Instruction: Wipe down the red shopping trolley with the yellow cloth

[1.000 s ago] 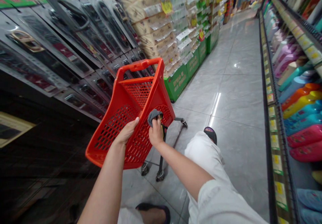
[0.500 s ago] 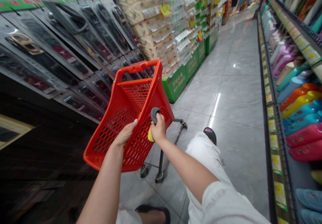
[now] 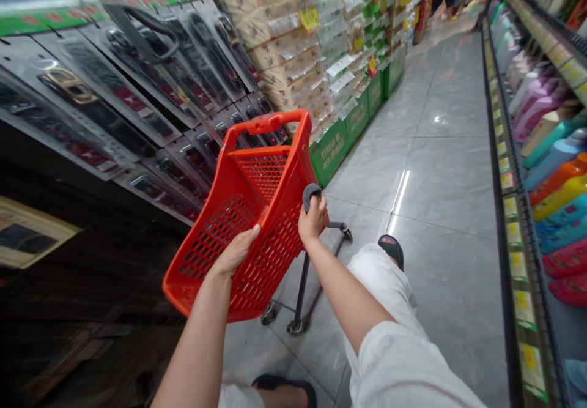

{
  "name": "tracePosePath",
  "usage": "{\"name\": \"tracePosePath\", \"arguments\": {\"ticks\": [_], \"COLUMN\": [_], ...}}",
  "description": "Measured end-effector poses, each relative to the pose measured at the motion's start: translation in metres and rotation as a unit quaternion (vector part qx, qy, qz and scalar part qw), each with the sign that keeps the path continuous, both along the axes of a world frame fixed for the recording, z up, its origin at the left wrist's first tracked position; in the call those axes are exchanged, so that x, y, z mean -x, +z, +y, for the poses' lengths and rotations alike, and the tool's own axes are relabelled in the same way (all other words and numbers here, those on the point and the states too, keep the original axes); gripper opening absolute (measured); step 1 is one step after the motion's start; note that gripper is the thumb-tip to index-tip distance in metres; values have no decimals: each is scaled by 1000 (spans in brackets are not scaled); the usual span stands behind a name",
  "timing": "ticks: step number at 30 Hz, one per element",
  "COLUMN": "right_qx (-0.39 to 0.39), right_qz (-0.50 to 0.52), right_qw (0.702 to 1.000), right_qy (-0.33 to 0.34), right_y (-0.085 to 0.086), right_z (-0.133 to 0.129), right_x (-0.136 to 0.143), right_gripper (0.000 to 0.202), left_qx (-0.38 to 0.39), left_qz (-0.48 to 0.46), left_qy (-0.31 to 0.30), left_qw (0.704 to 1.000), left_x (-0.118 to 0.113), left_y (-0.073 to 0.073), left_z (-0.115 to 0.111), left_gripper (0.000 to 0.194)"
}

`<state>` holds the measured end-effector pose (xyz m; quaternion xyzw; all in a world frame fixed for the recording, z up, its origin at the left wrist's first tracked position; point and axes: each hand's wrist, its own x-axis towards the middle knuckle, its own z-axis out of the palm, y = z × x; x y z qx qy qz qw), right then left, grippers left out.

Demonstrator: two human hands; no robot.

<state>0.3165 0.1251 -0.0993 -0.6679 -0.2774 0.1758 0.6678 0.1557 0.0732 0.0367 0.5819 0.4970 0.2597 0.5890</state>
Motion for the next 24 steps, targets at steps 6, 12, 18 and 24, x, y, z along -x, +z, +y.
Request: {"name": "tracePosePath", "arguments": {"ticks": [6, 12, 18, 24], "right_qx": [-11, -99, 2, -33], "right_qz": [-22, -217, -75, -59], "right_qw": [999, 965, 996, 994], "right_qy": [37, 107, 55, 86], "right_y": [-9, 4, -22, -11], "right_z": [-9, -27, -11, -31], "right_x": [22, 34, 13, 49], "right_gripper": [46, 43, 38, 46], "left_qx": [9, -17, -5, 13], "left_qz": [-18, -18, -7, -24], "left_qy": [-5, -12, 10, 1], "left_qw": [1000, 1000, 1000, 1000], "left_x": [-3, -3, -3, -8], "left_y": [1, -2, -2, 4], "left_z": [1, 9, 8, 6], "left_gripper": [63, 61, 64, 62]}}
